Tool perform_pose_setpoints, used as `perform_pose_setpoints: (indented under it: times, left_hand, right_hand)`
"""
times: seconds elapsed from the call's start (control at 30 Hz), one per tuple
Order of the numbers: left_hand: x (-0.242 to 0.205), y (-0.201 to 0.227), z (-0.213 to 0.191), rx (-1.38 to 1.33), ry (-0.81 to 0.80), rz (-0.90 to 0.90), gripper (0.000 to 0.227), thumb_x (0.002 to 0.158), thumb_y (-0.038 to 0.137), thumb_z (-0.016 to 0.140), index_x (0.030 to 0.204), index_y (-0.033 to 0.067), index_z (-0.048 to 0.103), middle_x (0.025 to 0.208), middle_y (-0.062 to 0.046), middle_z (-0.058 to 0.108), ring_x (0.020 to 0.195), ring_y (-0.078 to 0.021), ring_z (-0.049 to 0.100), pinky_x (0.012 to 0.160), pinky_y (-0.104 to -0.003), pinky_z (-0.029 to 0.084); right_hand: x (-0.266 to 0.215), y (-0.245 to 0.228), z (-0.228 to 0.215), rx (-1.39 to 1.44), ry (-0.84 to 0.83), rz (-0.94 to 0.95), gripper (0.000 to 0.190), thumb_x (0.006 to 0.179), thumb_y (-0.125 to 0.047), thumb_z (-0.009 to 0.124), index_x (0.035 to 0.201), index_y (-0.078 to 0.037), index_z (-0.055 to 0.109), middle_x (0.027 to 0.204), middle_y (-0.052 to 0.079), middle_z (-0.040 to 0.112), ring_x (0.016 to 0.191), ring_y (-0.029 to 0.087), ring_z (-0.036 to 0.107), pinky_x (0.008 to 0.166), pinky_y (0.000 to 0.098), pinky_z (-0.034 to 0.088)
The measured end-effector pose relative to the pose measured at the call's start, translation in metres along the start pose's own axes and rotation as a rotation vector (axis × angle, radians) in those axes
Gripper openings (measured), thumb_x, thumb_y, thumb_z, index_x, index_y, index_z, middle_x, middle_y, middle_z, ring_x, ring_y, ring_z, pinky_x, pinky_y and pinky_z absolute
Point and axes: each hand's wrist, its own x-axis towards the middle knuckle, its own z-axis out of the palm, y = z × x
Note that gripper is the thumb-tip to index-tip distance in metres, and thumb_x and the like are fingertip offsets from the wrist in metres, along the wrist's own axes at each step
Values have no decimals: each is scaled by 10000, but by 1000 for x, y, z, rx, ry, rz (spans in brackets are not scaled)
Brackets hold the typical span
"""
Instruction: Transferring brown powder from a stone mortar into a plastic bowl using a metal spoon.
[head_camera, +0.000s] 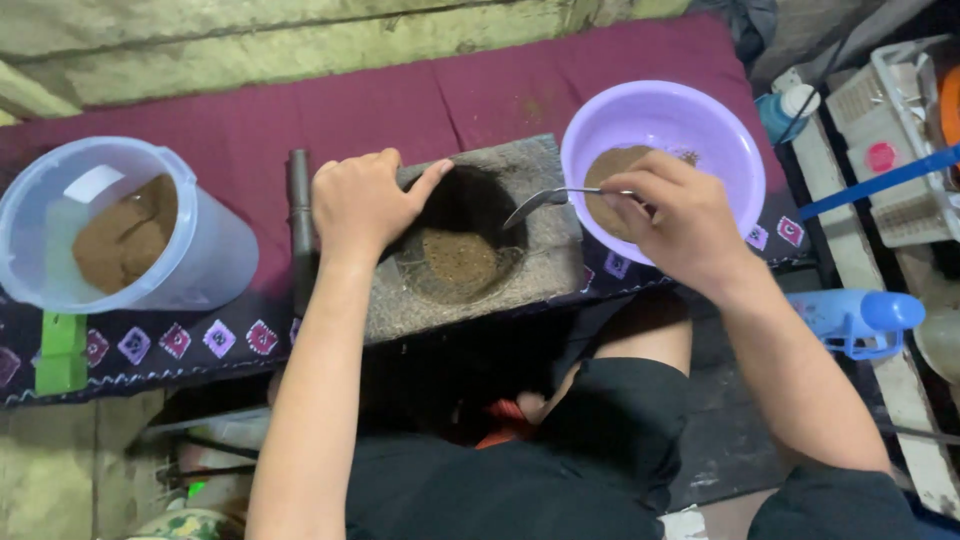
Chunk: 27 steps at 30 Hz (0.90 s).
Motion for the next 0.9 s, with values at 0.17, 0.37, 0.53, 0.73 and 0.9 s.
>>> perform_pose_setpoints:
  times: [0.17, 0.37, 0.53, 0.73, 0.9]
  left_hand:
    - [2, 3, -8, -37, -77, -30, 787, 959, 846, 417, 825, 130, 716, 767, -98, 742, 778, -325, 737, 776, -424, 476]
    - [3, 1, -8, -69, -63, -16, 777, 964, 819, 414, 842, 119, 728, 761, -100, 742, 764, -323, 735, 770, -423, 479]
    - [1, 2, -6, -78, -48, -2, 787, 965, 810, 407, 832, 99, 717, 751, -123, 737, 756, -341, 734, 758, -452, 475]
    - [10, 0, 4, 82, -41, 37, 862, 1006, 848, 348, 752, 114, 721, 559, -28, 655, 505, -279, 657, 525, -389, 478]
    - [10, 0, 5, 40, -1, 62, 848, 1009, 828, 382, 724, 97, 704, 548, -33, 640, 494, -279, 633, 564, -406, 502]
  right_hand:
    - [31, -28, 70, 14, 79, -121, 170, 934, 1, 778, 1022, -144, 764, 861, -17, 684, 716, 197, 703, 571, 279, 571]
    - [54, -34, 126, 202, 107, -199, 264, 879, 25, 830, 1085, -112, 736, 847, 1, 686, 753, 223, 724, 618, 306, 582]
    - [61, -44, 120, 397, -79, -227, 141, 889, 53, 820, 982, -26, 750, 869, 102, 675, 741, 316, 701, 591, 365, 536]
    - [59, -38, 123, 298, -230, -222, 202, 959, -6, 801, 1150, 33, 750, 1003, 131, 632, 769, 254, 610, 670, 349, 518]
    - [54, -33, 122, 278, -187, -330, 306, 933, 174, 767, 1204, 36, 731, 1121, 187, 657, 926, 293, 713, 799, 345, 631]
